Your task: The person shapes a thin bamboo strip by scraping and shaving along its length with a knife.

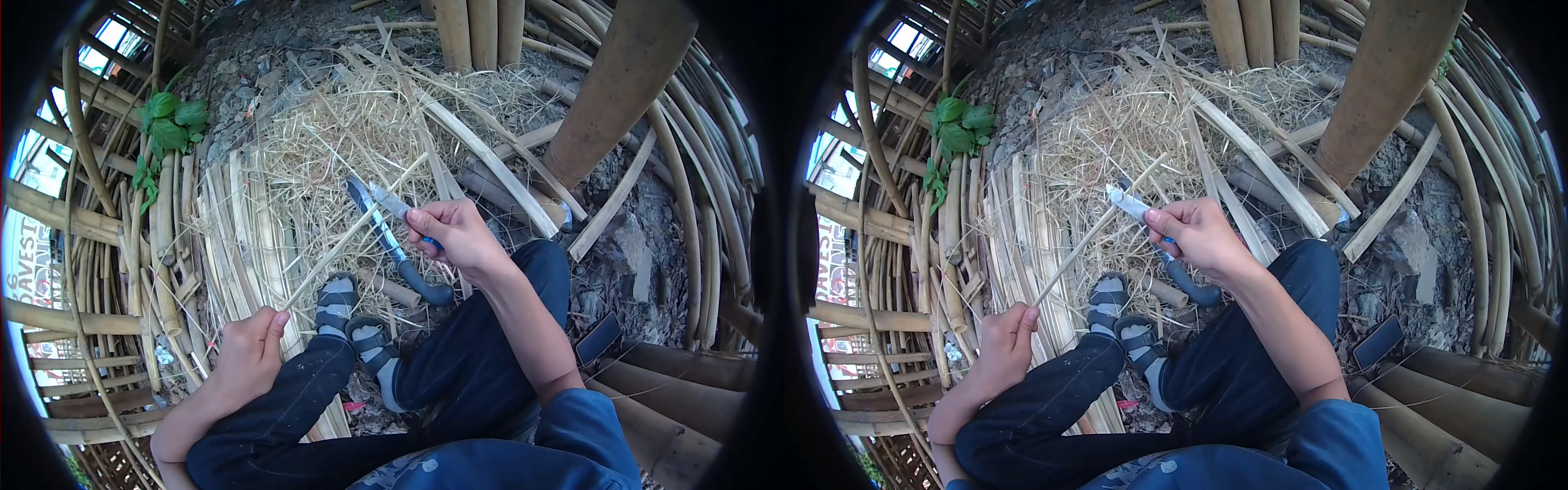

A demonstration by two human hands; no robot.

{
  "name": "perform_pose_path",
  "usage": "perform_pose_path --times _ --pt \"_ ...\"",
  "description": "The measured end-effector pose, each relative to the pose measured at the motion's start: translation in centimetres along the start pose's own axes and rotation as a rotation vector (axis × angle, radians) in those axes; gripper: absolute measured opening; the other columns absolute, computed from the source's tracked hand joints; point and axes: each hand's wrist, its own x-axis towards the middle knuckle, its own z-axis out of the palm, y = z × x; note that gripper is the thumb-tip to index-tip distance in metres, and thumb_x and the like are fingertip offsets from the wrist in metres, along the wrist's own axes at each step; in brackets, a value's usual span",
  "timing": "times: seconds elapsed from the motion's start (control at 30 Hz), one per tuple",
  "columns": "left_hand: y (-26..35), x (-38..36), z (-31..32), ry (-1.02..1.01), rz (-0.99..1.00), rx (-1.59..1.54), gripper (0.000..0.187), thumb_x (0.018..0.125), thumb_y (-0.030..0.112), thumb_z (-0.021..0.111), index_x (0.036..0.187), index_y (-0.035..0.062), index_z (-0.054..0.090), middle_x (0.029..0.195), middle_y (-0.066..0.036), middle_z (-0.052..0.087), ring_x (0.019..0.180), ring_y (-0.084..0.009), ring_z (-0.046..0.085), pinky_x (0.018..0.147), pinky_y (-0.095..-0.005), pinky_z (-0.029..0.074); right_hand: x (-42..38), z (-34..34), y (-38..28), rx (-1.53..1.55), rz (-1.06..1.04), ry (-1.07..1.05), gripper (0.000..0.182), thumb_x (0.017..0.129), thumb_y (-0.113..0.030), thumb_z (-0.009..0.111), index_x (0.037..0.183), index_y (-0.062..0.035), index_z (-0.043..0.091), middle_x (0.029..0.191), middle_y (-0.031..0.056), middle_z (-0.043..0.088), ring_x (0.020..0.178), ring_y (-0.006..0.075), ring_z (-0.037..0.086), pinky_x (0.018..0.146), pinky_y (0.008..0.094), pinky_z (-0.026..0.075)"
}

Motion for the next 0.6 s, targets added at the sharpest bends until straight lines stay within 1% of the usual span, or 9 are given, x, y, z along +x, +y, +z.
perform_pose_path --times 0.07,0.2,0.27,0.37,0.4,0.43,0.5,0.57,0.6 --pt "-0.4 -0.1 0.2 0.027 0.033 0.029 0.031 0.098 0.014 0.049 0.073 -0.0027 0.054 0.050 -0.016 0.046 0.040 -0.0281 0.047 0.044 -0.0358 0.036 0.0 -0.1 -0.1 0.044 0.040 0.024 0.027 0.093 -0.023 0.063 0.077 -0.0012 0.064 0.055 -0.0020 0.051 0.047 0.0038 0.042 0.043 0.0190 0.030" --pt "-0.4 0.0 0.2 0.046 0.070 0.080 0.029 0.097 0.013 0.049 0.073 -0.0030 0.054 0.050 -0.016 0.045 0.040 -0.0287 0.048 0.044 -0.0362 0.036 0.2 -0.3 -0.3 0.030 0.038 0.079 0.029 0.093 -0.025 0.063 0.077 -0.0014 0.064 0.055 -0.0018 0.051 0.044 0.0036 0.040 0.041 0.0192 0.029" --pt "-0.3 0.1 0.1 0.041 0.063 0.106 0.026 0.094 0.009 0.054 0.071 -0.0011 0.049 0.050 -0.018 0.045 0.043 -0.0363 0.048 0.043 -0.0415 0.035 0.9 -1.7 0.3 0.040 0.037 0.139 0.032 0.093 -0.028 0.062 0.076 -0.0017 0.064 0.055 -0.0009 0.053 0.043 0.0037 0.039 0.040 0.0191 0.027" --pt "-0.4 0.1 0.0 0.014 0.034 0.093 0.027 0.095 0.010 0.054 0.071 -0.0012 0.048 0.051 -0.018 0.045 0.044 -0.0370 0.048 0.043 -0.0410 0.035 1.6 -2.6 0.7 0.035 0.012 0.219 0.034 0.093 -0.031 0.061 0.074 -0.0023 0.065 0.054 -0.0007 0.053 0.042 0.0038 0.039 0.039 0.0193 0.025" --pt "-0.6 0.1 0.1 0.013 0.037 0.093 0.027 0.095 0.010 0.054 0.071 -0.0012 0.048 0.051 -0.018 0.045 0.044 -0.0370 0.048 0.043 -0.0410 0.035 1.4 -2.4 0.3 0.035 0.037 0.221 0.033 0.095 -0.030 0.059 0.076 -0.0032 0.061 0.054 -0.0022 0.049 0.041 0.0039 0.037 0.037 0.0199 0.024" --pt "-1.0 0.0 0.3 0.028 0.043 0.082 0.027 0.095 0.010 0.053 0.071 -0.0014 0.049 0.051 -0.018 0.046 0.043 -0.0357 0.048 0.043 -0.0403 0.036 1.6 -3.2 0.4 0.038 0.040 0.223 0.033 0.095 -0.030 0.059 0.076 -0.0032 0.061 0.054 -0.0022 0.049 0.041 0.0039 0.037 0.037 0.0199 0.024" --pt "-1.5 -0.4 0.0 0.045 0.047 0.073 0.028 0.096 0.011 0.052 0.071 -0.0016 0.049 0.051 -0.017 0.046 0.042 -0.0345 0.048 0.043 -0.0396 0.036 2.4 -6.3 0.7 0.222 0.028 0.362 0.032 0.096 -0.027 0.055 0.076 -0.0026 0.058 0.054 -0.0026 0.046 0.044 0.0039 0.037 0.039 0.0220 0.026" --pt "-1.4 -0.5 -0.7 0.114 -0.055 0.033 0.031 0.097 0.015 0.050 0.072 -0.0022 0.051 0.051 -0.016 0.048 0.041 -0.0301 0.049 0.044 -0.0380 0.037 2.6 -8.5 0.5 0.137 -0.010 0.492 0.032 0.098 -0.028 0.052 0.077 -0.0039 0.056 0.054 -0.0034 0.044 0.044 0.0040 0.035 0.039 0.0219 0.025" --pt "-1.1 -0.3 -0.9 0.061 -0.143 0.034 0.036 0.099 0.020 0.047 0.072 -0.0022 0.054 0.050 -0.013 0.048 0.041 -0.0232 0.049 0.045 -0.0348 0.037 2.3 -7.8 0.3 0.135 -0.091 0.518 0.032 0.098 -0.028 0.052 0.076 -0.0041 0.056 0.055 -0.0029 0.045 0.044 0.0041 0.036 0.039 0.0205 0.026"
